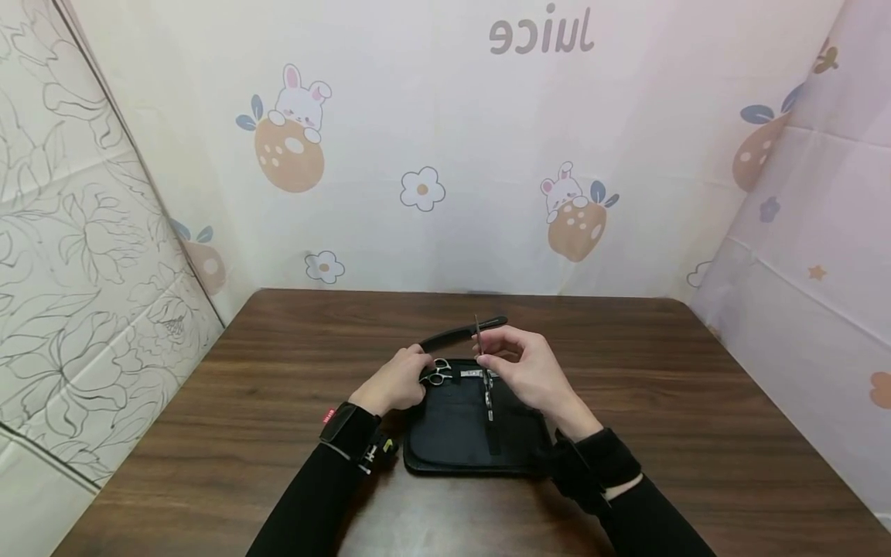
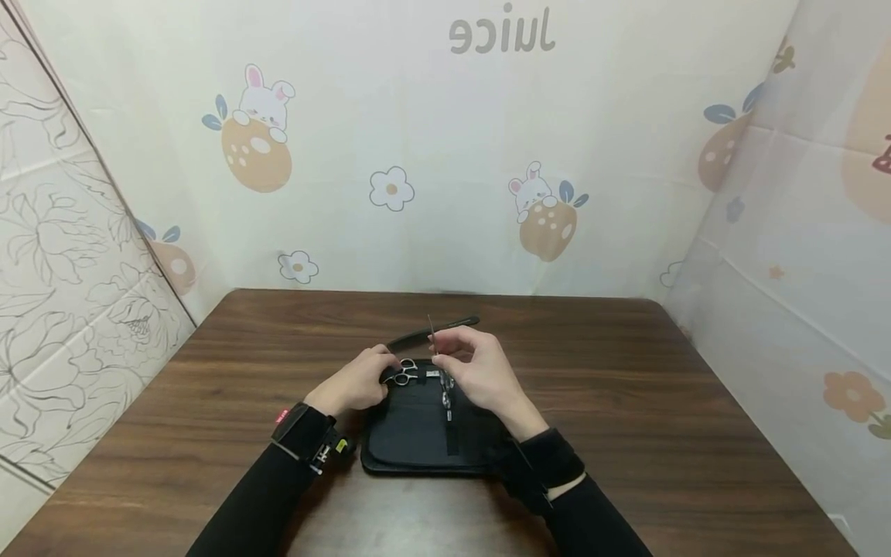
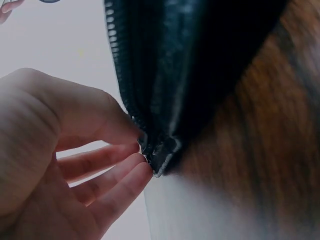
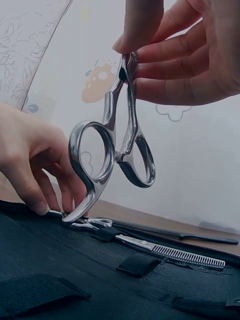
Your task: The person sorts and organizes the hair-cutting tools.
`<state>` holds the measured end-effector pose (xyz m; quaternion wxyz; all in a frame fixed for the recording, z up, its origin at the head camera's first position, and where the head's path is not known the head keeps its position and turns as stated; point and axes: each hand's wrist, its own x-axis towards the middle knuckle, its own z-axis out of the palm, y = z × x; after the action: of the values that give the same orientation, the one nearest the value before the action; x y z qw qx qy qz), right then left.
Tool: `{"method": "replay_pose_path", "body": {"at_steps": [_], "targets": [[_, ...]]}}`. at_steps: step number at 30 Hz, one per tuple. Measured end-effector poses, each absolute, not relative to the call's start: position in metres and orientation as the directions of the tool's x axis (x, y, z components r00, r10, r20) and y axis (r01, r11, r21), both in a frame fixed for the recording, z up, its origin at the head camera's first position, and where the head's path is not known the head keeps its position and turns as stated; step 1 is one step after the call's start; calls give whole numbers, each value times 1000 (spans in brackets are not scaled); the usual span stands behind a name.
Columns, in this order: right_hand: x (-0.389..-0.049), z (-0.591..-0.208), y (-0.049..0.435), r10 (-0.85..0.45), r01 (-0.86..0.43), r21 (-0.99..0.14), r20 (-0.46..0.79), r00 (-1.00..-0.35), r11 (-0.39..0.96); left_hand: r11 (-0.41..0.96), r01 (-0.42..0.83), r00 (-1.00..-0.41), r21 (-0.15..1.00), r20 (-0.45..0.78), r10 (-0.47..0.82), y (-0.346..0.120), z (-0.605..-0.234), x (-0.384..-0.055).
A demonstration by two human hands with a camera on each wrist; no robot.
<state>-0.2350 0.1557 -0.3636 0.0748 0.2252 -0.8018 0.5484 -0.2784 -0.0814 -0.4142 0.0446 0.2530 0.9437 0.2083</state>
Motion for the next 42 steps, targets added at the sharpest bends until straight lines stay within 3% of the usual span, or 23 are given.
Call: {"method": "replay_pose_path", "body": {"at_steps": [11,24,33,42], "targets": [[-236,-366,155,-300,-454,-799,355,-885,395,795,471,-863,381,14,505,-75,-417,-279],[-244,-367,161,-424,-548,-584,349,-836,600,792,439,-868,425,-26,495,-77,-415,-276],[-253,-361,170,-501,-573,-401,279,-819,715,799,424,-865,426,-70,496,-72,-412,-277],[-255,-359,170,-507,-539,-341,184,-842,771,806,415,-870,422,-76,488,-73,-410,-274]]}}
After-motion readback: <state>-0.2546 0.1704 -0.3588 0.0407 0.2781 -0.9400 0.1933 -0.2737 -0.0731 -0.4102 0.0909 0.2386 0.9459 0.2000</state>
